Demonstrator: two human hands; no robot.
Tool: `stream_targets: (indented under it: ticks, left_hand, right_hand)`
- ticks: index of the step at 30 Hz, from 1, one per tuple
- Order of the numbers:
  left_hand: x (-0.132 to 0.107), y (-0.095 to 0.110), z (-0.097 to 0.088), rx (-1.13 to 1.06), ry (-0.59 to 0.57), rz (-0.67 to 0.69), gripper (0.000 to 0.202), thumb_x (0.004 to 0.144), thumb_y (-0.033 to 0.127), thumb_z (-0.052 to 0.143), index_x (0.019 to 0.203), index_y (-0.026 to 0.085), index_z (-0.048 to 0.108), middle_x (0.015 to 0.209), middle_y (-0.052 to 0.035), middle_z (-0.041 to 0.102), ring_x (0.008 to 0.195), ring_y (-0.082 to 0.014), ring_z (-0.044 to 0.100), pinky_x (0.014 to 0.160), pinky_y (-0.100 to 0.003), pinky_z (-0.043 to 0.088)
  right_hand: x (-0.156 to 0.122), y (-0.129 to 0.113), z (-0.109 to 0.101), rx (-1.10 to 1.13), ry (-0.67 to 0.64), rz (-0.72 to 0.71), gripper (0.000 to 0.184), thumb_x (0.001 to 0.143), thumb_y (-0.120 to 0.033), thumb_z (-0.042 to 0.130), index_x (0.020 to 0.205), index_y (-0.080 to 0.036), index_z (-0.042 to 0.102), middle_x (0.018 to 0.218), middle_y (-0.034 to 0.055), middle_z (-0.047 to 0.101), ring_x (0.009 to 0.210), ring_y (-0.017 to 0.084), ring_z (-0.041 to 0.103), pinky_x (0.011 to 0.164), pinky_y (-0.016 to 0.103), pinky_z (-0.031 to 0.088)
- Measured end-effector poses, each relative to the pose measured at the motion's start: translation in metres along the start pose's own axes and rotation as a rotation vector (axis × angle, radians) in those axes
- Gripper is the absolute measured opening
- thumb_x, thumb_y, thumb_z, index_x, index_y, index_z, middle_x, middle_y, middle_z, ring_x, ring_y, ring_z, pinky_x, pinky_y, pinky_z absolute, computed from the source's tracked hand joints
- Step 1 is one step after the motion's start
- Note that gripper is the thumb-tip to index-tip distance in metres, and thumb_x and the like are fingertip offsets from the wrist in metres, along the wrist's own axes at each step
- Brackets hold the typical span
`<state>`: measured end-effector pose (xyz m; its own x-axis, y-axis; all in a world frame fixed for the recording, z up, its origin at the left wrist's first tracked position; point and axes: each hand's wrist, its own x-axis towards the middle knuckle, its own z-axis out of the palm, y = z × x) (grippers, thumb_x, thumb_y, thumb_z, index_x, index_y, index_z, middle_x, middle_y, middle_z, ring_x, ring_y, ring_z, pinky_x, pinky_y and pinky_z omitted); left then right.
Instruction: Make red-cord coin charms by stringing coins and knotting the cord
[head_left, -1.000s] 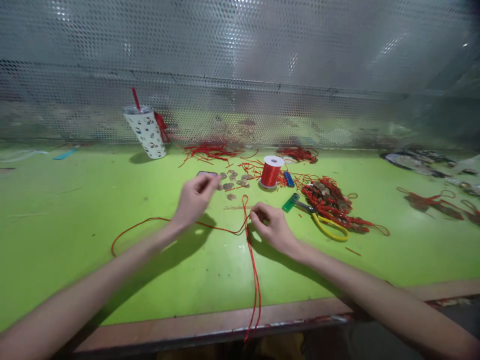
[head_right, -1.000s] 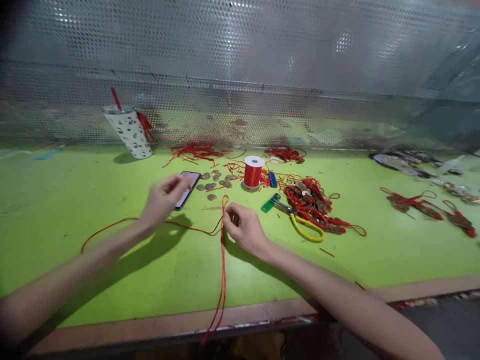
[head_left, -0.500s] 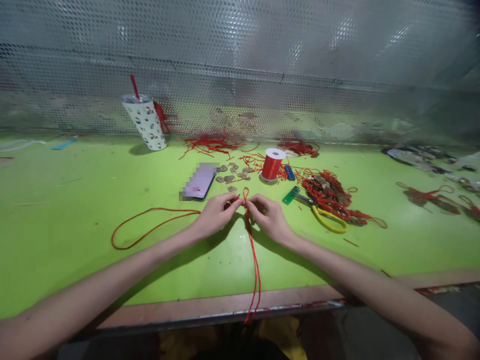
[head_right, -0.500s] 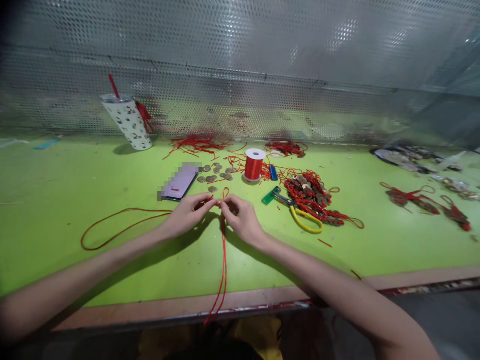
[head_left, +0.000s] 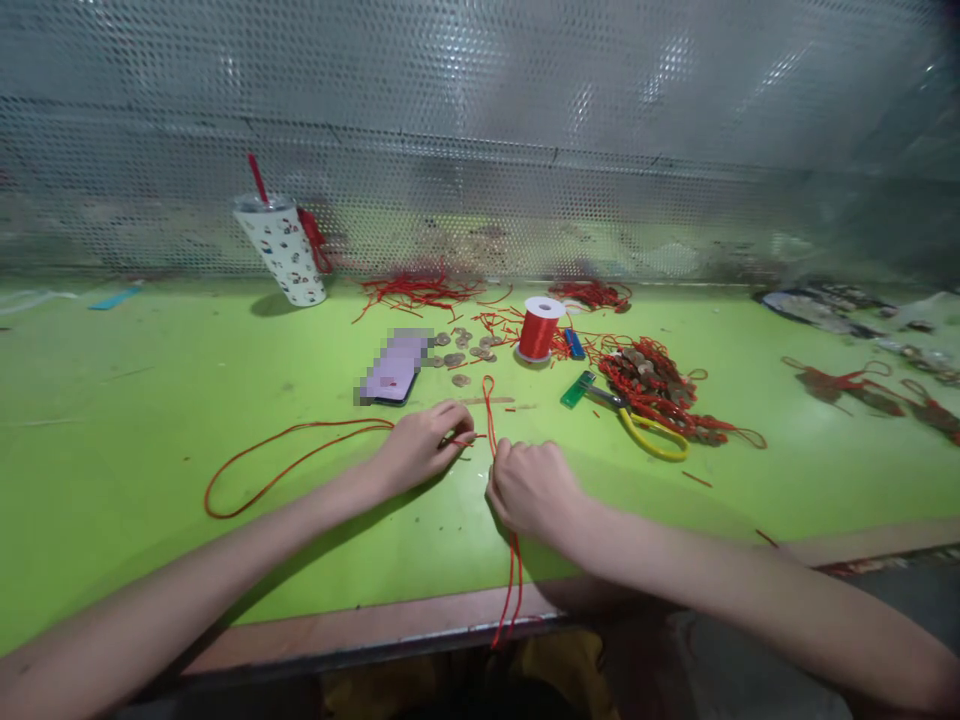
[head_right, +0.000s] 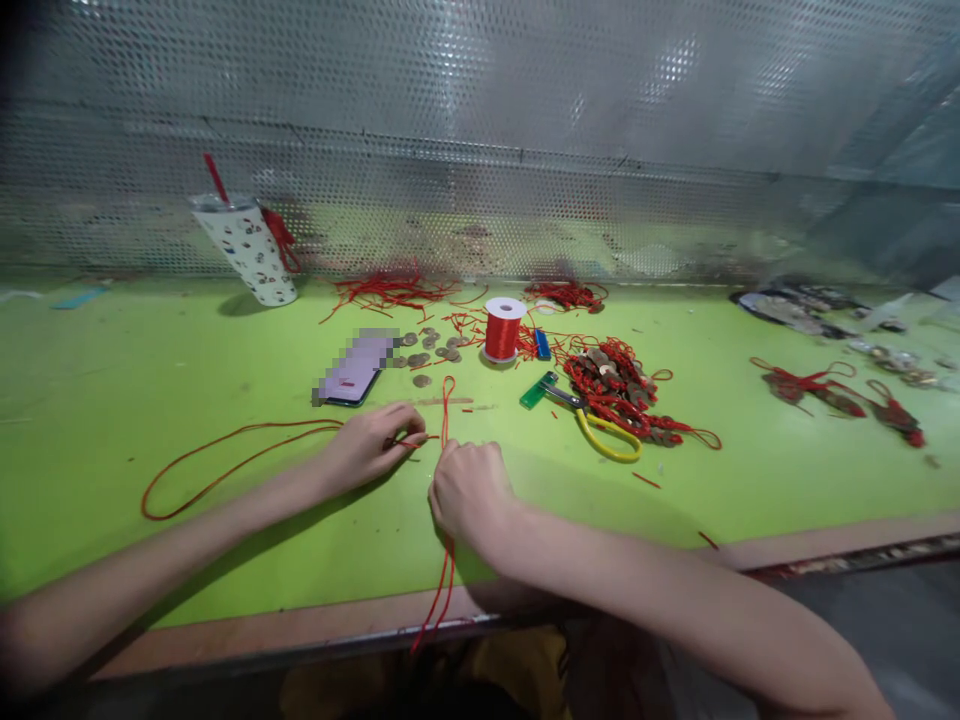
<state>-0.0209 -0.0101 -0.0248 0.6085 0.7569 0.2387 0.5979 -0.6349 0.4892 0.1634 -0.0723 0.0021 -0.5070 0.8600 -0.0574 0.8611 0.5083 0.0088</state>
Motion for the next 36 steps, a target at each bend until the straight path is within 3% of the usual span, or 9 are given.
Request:
stream_targets:
  ticks: [4,7,12,16,21,26,31,35,36]
  left_hand:
    - [-0.003,0.000,-0.003,-0.045,-0.008,-0.008,0.011,0.093,0.024,0.054,0.092,0.019,0.063,0.091,-0.0048,0.066,0.072,-0.0165,0.057,0.065,-0.027,0.041]
    - [-0.005,-0.001,-0.005,-0.092,0.005,-0.004,0.010,0.092,0.021,0.055,0.090,0.019,0.065,0.089,-0.0044,0.066,0.073,-0.0165,0.057,0.066,-0.028,0.041]
    - [-0.006,-0.003,-0.004,-0.134,0.011,0.009,0.010,0.091,0.020,0.056,0.086,0.019,0.065,0.080,-0.0029,0.065,0.068,-0.0156,0.056,0.064,-0.027,0.040]
    - [-0.005,0.001,-0.002,-0.133,-0.039,0.024,0.010,0.092,0.021,0.056,0.088,0.019,0.065,0.078,-0.0024,0.065,0.063,-0.0142,0.054,0.062,-0.026,0.039]
    - [0.002,0.010,0.006,-0.117,-0.045,0.047,0.009,0.092,0.021,0.057,0.086,0.019,0.064,0.076,-0.0025,0.064,0.064,-0.0150,0.054,0.062,-0.027,0.039]
    - [0.007,0.015,0.014,-0.131,-0.001,0.027,0.009,0.093,0.024,0.056,0.091,0.018,0.063,0.076,-0.0016,0.063,0.065,-0.0150,0.054,0.061,-0.026,0.039]
    - [0.007,0.018,0.015,-0.124,0.072,-0.006,0.015,0.095,0.026,0.054,0.103,0.017,0.063,0.079,-0.0013,0.062,0.064,-0.0145,0.053,0.060,-0.026,0.039]
    - [0.007,0.023,0.016,-0.045,0.016,-0.034,0.015,0.095,0.029,0.055,0.099,0.017,0.063,0.084,-0.0029,0.064,0.069,-0.0161,0.057,0.063,-0.027,0.041]
    - [0.007,0.026,0.017,-0.031,0.009,-0.058,0.018,0.095,0.033,0.056,0.100,0.017,0.063,0.083,-0.0027,0.064,0.068,-0.0164,0.057,0.063,-0.028,0.040]
  right_hand:
    - [0.004,0.005,0.007,0.048,0.022,-0.036,0.015,0.080,-0.007,0.061,0.074,-0.019,0.069,0.061,0.0141,0.064,0.053,0.024,0.063,0.047,0.033,0.036]
    - [0.003,0.010,0.010,0.076,0.056,-0.009,0.013,0.082,-0.008,0.061,0.083,-0.017,0.070,0.063,0.0143,0.066,0.052,0.024,0.063,0.048,0.033,0.037]
    - [-0.005,0.022,0.006,0.105,0.004,0.022,0.023,0.090,-0.013,0.051,0.103,-0.009,0.069,0.068,0.0144,0.070,0.052,0.022,0.060,0.049,0.033,0.031]
    - [-0.009,0.032,-0.001,0.259,0.066,0.030,0.020,0.095,-0.019,0.048,0.091,-0.013,0.066,0.067,0.0112,0.068,0.052,0.018,0.053,0.052,0.032,0.026]
    - [-0.005,0.040,-0.005,0.382,0.039,0.052,0.021,0.094,-0.019,0.052,0.074,-0.019,0.059,0.062,0.0070,0.064,0.047,0.014,0.041,0.052,0.032,0.020]
    - [-0.004,0.034,-0.004,0.293,0.002,0.066,0.023,0.096,-0.023,0.050,0.081,-0.016,0.066,0.068,0.0103,0.069,0.049,0.016,0.046,0.054,0.033,0.020]
    - [-0.003,0.031,-0.008,0.193,-0.065,-0.012,0.030,0.100,-0.023,0.041,0.102,-0.011,0.068,0.081,0.0141,0.074,0.056,0.018,0.054,0.055,0.033,0.022]
    - [0.010,0.057,-0.015,0.366,-0.176,-0.145,0.032,0.102,-0.028,0.041,0.085,-0.015,0.065,0.079,0.0099,0.071,0.060,0.016,0.054,0.057,0.029,0.030]
    - [0.015,0.067,-0.014,0.399,-0.148,-0.150,0.029,0.101,-0.027,0.043,0.083,-0.016,0.063,0.080,0.0094,0.070,0.062,0.016,0.054,0.058,0.029,0.032]
